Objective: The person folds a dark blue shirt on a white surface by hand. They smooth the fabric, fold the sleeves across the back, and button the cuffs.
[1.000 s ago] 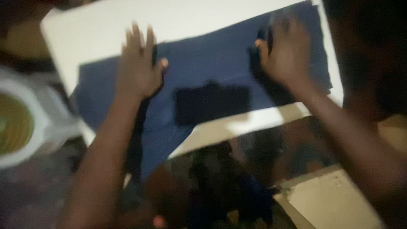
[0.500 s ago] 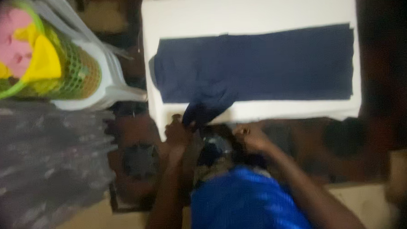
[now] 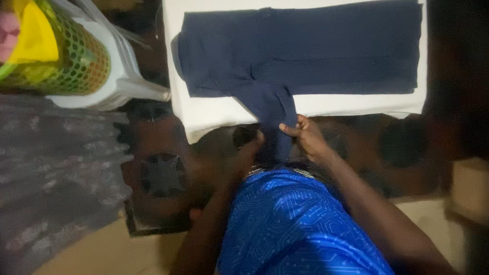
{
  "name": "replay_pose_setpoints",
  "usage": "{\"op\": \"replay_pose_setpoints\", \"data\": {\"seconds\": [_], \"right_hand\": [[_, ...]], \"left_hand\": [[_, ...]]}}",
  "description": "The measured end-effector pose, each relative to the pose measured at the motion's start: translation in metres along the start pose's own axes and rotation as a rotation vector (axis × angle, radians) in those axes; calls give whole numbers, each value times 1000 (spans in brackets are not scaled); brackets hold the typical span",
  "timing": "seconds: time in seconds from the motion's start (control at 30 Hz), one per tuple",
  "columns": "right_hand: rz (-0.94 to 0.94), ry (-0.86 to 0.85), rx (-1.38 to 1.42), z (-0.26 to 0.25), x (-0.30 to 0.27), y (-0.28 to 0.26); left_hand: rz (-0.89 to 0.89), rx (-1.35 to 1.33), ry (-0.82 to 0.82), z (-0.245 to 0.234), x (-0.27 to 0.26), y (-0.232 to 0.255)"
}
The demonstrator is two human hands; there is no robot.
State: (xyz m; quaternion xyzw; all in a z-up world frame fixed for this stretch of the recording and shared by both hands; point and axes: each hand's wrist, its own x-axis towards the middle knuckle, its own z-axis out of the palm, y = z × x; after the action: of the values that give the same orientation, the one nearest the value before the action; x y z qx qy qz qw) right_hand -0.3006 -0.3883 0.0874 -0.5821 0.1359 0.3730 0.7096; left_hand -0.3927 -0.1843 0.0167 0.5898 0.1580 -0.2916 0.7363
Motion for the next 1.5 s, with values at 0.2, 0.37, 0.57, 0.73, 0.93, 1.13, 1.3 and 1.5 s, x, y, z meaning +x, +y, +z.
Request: {"op": "replay_pose_setpoints", "data": {"seconds": [0.2, 0.37, 0.57, 0.73, 0.93, 1.13, 1.3, 1.5], "right_hand": [[176, 83, -313, -18, -22, 4], [139, 82, -152, -39, -3, 41], [78, 71, -548, -59, 17, 61], [266, 1, -872, -66, 35, 56], [-25, -59, -1212, -79, 81, 72], [-212, 270, -1168, -17, 53, 16], [-383, 255, -1367, 11, 49, -12], [-567, 273, -1546, 28, 63, -15]], "left_hand": [[-4, 23, 282, -2, 5, 29], [-116, 44, 584, 13, 14, 14], [-207, 126, 427, 8, -12, -7], [-211, 557, 415, 7, -45, 43], [-184, 652, 493, -5, -41, 32], [9, 767, 355, -31, -11, -15], [372, 898, 581, -22, -37, 42], [124, 921, 786, -14, -44, 101]]}}
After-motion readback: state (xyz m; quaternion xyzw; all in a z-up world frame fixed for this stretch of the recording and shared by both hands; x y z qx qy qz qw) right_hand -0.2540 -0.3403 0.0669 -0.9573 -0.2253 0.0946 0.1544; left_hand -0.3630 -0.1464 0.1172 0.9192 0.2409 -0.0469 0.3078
